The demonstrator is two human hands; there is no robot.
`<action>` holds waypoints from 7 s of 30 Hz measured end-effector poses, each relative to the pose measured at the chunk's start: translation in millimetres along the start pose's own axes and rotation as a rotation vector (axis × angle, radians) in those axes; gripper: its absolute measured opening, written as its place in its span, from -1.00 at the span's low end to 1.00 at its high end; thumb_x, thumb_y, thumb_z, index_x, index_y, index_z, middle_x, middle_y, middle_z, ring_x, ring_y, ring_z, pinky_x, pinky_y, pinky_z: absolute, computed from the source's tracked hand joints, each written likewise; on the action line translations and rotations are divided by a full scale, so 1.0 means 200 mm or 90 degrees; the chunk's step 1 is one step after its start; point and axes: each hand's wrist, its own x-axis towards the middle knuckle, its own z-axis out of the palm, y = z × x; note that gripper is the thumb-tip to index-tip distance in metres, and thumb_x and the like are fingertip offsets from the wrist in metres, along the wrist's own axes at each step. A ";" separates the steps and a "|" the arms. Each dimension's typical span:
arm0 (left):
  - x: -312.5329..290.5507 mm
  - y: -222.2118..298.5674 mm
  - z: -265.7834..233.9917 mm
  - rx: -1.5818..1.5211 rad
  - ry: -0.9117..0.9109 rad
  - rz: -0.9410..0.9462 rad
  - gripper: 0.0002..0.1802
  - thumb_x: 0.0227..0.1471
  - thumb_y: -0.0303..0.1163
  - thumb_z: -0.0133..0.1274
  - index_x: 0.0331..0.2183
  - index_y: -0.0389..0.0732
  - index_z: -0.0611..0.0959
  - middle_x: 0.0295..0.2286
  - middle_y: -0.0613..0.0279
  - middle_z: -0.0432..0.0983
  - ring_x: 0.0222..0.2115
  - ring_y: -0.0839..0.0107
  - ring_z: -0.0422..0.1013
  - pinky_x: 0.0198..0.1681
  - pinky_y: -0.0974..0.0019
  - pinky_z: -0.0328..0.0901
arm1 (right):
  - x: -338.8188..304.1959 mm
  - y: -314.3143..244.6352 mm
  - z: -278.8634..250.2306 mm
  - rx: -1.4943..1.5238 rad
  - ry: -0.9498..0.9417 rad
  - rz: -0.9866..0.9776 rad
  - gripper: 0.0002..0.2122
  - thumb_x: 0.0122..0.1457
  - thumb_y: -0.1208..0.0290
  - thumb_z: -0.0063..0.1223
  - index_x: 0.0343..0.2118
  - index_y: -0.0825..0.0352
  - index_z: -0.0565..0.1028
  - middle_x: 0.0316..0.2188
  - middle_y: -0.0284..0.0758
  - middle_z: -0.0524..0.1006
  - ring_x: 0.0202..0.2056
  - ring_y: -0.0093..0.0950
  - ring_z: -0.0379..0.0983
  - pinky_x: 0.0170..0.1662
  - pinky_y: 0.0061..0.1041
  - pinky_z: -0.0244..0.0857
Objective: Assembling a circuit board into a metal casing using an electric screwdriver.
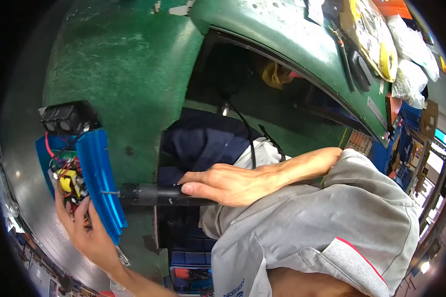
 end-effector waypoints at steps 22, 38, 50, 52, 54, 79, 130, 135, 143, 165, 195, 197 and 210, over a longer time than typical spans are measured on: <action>-0.02 -0.03 0.04 -0.177 0.057 -0.011 -0.89 -0.05 -0.62 0.24 -0.39 -0.25 0.70 0.20 0.10 0.35 0.25 0.08 0.22 0.28 0.06 0.04 | 0.07 0.13 -0.07 0.660 -0.324 0.255 -0.18 0.34 -0.32 -0.56 0.20 0.47 0.30 -0.61 -0.26 0.43 -0.62 -0.54 0.34 -0.54 -0.57 0.21; 0.00 0.04 -0.08 -0.120 -0.079 -0.011 -0.80 0.04 -0.59 0.10 -0.23 -0.30 0.70 0.27 0.02 0.22 0.30 -0.06 0.10 0.31 -0.04 0.04 | 0.02 0.03 -0.05 0.526 -0.186 0.356 -0.14 0.31 -0.36 -0.58 0.15 0.48 0.39 -0.61 -0.31 0.47 -0.58 -0.55 0.40 -0.48 -0.57 0.30; -0.10 0.10 -0.05 -0.063 -0.081 -0.045 -0.70 0.06 -0.51 0.10 -0.14 -0.42 0.64 0.24 -0.10 0.23 0.29 -0.09 0.12 0.33 -0.13 0.00 | 0.03 -0.05 -0.04 0.383 -0.157 0.321 -0.09 0.24 -0.45 -0.48 0.18 0.45 0.38 -0.54 -0.33 0.48 -0.54 -0.56 0.41 -0.43 -0.55 0.31; -0.11 0.10 -0.04 -0.060 -0.070 -0.037 -0.71 0.07 -0.50 0.13 -0.15 -0.43 0.64 0.23 -0.08 0.26 0.27 -0.08 0.14 0.32 -0.13 0.03 | 0.03 -0.04 -0.03 0.301 -0.123 0.306 -0.11 0.25 -0.43 -0.48 0.19 0.42 0.38 -0.53 -0.33 0.49 -0.54 -0.56 0.41 -0.42 -0.56 0.31; -0.10 0.11 -0.04 -0.079 -0.065 -0.011 -0.75 0.08 -0.55 0.10 -0.18 -0.46 0.63 0.20 -0.05 0.32 0.25 -0.07 0.19 0.30 -0.11 0.07 | 0.03 0.00 -0.02 0.380 -0.187 0.335 -0.14 0.26 -0.41 -0.48 0.22 0.37 0.35 -0.52 -0.32 0.51 -0.54 -0.57 0.42 -0.42 -0.55 0.30; 0.39 -0.26 0.40 -0.074 0.469 -0.064 -0.68 0.05 -0.47 0.12 -0.11 -0.32 0.56 0.01 -0.10 0.43 0.09 -0.05 0.31 0.19 0.00 0.21 | 0.10 -0.58 -0.26 -0.552 0.257 -0.051 -0.48 0.12 0.21 0.24 0.06 0.46 0.41 -0.33 -0.19 0.56 -0.29 -0.48 0.45 -0.18 -0.41 0.33; -0.07 -0.37 0.05 -1.146 0.247 -0.292 -0.39 0.32 0.05 -0.10 -0.04 -0.37 0.59 -0.23 0.10 0.59 -0.17 0.36 0.50 -0.04 0.28 0.36 | 0.43 -1.49 -0.33 -1.441 -0.118 -0.787 -0.84 0.03 0.40 0.08 -0.43 0.23 0.31 -0.43 -0.38 0.36 -0.33 -0.49 0.46 -0.53 -0.49 0.35; -0.63 -0.06 -0.19 -0.642 -0.150 -0.366 -0.47 0.27 -0.10 0.02 -0.55 -0.33 0.73 -0.64 0.29 0.55 -0.59 0.54 0.40 -0.47 0.40 0.23 | 0.63 -1.25 -0.24 -1.343 -0.317 -0.941 -0.84 0.08 0.37 0.07 -0.49 0.18 0.30 -0.47 -0.44 0.32 -0.36 -0.56 0.41 -0.56 -0.58 0.26; -0.70 0.04 -0.21 -0.471 -0.033 -0.232 -0.83 0.14 -0.47 0.14 -0.21 -0.28 0.70 -0.33 0.16 0.67 -0.34 0.45 0.56 -0.22 0.38 0.41 | 0.99 -1.04 -0.23 -1.190 -0.524 -1.115 -0.87 0.06 0.38 0.08 -0.48 0.19 0.34 -0.45 -0.43 0.35 -0.30 -0.49 0.41 -0.36 -0.52 0.29; -0.16 -0.22 -0.10 0.007 0.176 0.253 -0.56 -0.35 -0.12 0.43 -0.48 -0.12 0.56 -0.52 0.30 0.42 -0.44 0.24 0.37 -0.29 0.18 0.25 | -0.04 -0.06 0.00 -0.022 0.112 0.018 -0.21 0.10 0.06 0.36 0.25 0.44 0.22 0.00 -0.24 0.47 0.01 -0.54 0.35 0.11 -0.47 0.25; -0.71 0.03 -0.16 -0.044 0.331 -0.621 -0.76 0.19 -0.32 0.19 -0.22 -0.31 0.71 -0.20 -0.01 0.57 -0.19 0.13 0.50 -0.12 0.05 0.42 | 0.61 -0.71 -0.34 -0.820 0.261 -0.611 -0.59 -0.18 0.63 0.40 -0.18 0.27 0.57 -0.20 -0.31 0.55 -0.16 -0.30 0.50 -0.12 -0.33 0.40; -0.73 -0.03 -0.13 -0.017 0.304 -0.638 -0.76 0.14 -0.29 0.25 -0.26 -0.28 0.73 -0.24 0.00 0.58 -0.21 0.12 0.49 -0.17 0.03 0.42 | 0.63 -0.70 -0.31 -0.818 0.221 -0.589 -0.58 -0.18 0.61 0.40 -0.17 0.26 0.57 -0.20 -0.32 0.55 -0.17 -0.30 0.50 -0.12 -0.33 0.40; -0.82 -0.18 -0.05 0.007 0.175 -0.461 -0.85 0.17 -0.43 0.15 -0.24 -0.29 0.65 -0.28 0.01 0.55 -0.25 0.05 0.48 -0.18 0.08 0.39 | 0.72 -0.69 -0.27 -0.792 0.058 -0.648 -0.66 -0.11 0.54 0.38 -0.20 0.26 0.60 -0.22 -0.35 0.54 -0.18 -0.32 0.52 -0.16 -0.37 0.38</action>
